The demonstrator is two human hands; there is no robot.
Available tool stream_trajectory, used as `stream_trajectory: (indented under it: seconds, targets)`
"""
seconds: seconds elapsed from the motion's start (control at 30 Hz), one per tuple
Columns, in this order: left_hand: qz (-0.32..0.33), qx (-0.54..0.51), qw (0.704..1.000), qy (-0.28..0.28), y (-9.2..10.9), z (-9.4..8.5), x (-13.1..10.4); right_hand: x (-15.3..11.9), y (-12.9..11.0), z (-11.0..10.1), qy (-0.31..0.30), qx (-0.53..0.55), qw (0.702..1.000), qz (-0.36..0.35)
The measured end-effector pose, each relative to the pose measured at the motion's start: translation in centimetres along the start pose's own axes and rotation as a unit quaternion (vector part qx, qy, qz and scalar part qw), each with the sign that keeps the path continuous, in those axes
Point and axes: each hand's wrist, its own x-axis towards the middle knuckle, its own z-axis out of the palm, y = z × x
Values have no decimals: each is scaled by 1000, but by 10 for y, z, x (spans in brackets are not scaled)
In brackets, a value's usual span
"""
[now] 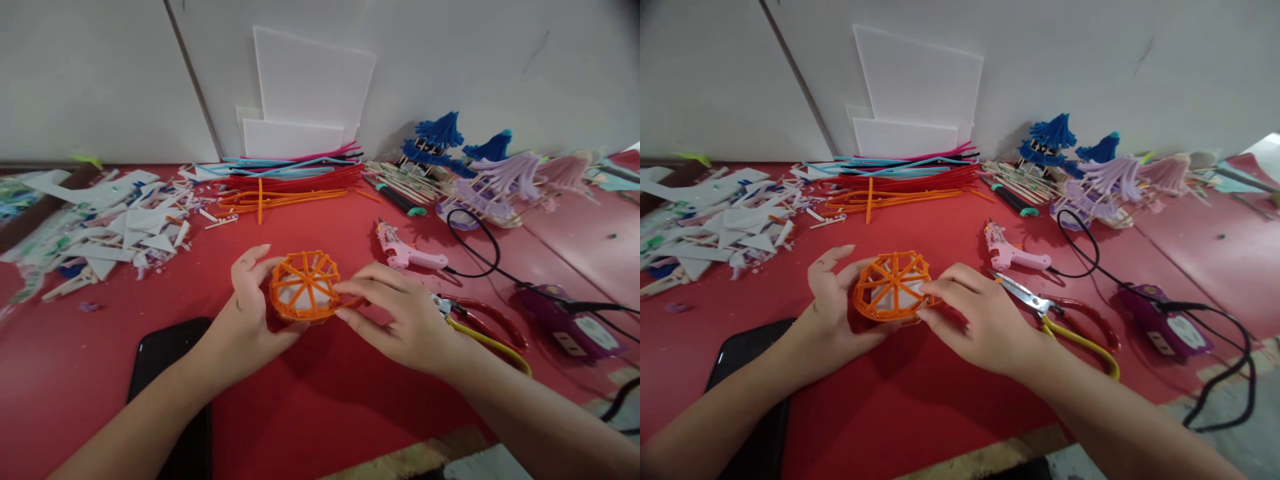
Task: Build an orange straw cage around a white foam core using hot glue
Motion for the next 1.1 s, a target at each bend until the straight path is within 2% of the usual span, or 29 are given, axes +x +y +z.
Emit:
stream_trajectory:
  seconds: [0.17,0.3,0.5,0.9,1.1]
  targets:
    - [120,67,990,34,20,-19,5,0,0,0,-7,5,1000,-4]
    - [165,160,972,44,34,-23,7,-1,0,2,-4,7,1000,-18]
    - [147,161,975,42,37,-16,7,0,-4,5,7,21,1000,-19]
    - [149,172,973,39,36,-12,9,-2,-7,5,9,14,1000,-17]
    - [127,206,969,51,36,-12,9,-2,-8,5,3,15,1000,-7]
